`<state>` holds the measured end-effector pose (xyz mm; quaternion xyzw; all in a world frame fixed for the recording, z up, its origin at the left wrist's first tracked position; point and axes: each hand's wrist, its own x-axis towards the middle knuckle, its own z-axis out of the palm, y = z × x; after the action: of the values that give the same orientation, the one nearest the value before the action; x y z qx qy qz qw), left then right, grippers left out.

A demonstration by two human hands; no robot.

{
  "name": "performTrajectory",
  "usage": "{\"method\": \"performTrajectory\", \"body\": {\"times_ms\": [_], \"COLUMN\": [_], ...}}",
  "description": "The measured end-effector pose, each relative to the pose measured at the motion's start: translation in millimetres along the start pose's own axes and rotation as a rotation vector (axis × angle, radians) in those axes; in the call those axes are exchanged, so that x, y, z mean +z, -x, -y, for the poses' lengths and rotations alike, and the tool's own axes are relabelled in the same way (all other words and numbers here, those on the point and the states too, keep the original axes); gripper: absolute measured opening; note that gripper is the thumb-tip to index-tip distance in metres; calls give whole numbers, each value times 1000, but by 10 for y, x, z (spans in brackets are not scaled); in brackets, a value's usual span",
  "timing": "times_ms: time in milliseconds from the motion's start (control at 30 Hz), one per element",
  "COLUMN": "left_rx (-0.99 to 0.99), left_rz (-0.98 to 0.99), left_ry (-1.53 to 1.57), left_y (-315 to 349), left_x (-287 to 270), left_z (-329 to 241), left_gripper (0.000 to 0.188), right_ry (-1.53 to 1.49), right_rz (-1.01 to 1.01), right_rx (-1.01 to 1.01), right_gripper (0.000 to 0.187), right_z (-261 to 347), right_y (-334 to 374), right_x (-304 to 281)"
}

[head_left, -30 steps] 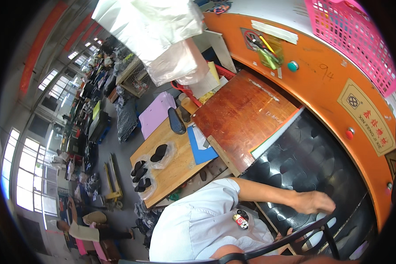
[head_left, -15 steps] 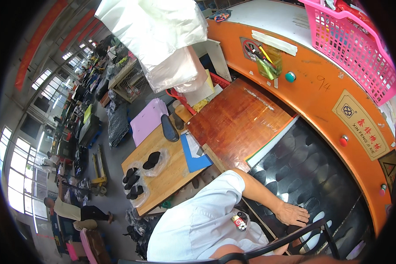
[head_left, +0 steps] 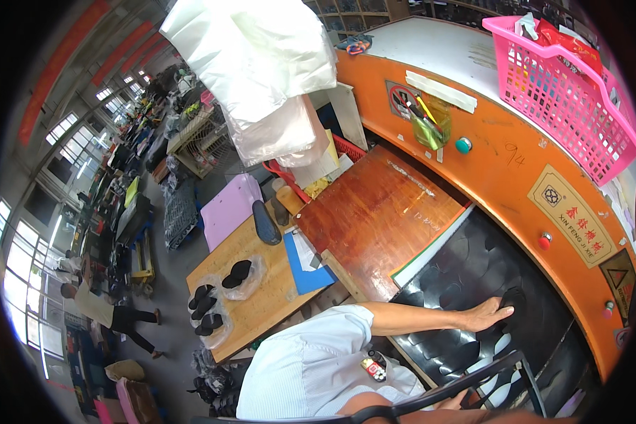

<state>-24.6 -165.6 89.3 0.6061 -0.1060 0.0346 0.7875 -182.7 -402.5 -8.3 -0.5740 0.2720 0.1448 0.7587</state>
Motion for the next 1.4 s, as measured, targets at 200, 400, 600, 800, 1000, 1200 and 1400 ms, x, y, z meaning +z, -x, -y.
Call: {"method": "performTrajectory", "body": {"times_ms": [200, 400, 600, 800, 1000, 1200, 1400], "left_rx": [-205, -184, -113, 340, 237, 290, -243], "left_rz": [57, -322, -410, 319, 971, 921, 485], "left_ry": [-212, -37, 122, -622, -879, -903, -341], "left_y": [102, -151, -330, 190, 545, 529, 453], "left_x": [-86, 60, -524, -515, -480, -401, -402], "left_z": [107, 278, 0, -136, 87, 100, 13], "left_gripper": [54, 64, 60, 44, 81, 76, 47], "right_ry": [-101, -163, -20, -140, -460, -276, -233], "right_rz": [-14, -60, 38, -36, 94, 12, 123], "right_rx": [160, 326, 412, 355, 278, 314, 149], "right_gripper": [42, 44, 67, 57, 49, 35, 42], "right_z": [-5, -77, -98, 10, 105, 134, 64], "right_y": [119, 348, 494, 562, 602, 611, 548], "right_x": [413, 572, 576, 710, 752, 739, 753]}}
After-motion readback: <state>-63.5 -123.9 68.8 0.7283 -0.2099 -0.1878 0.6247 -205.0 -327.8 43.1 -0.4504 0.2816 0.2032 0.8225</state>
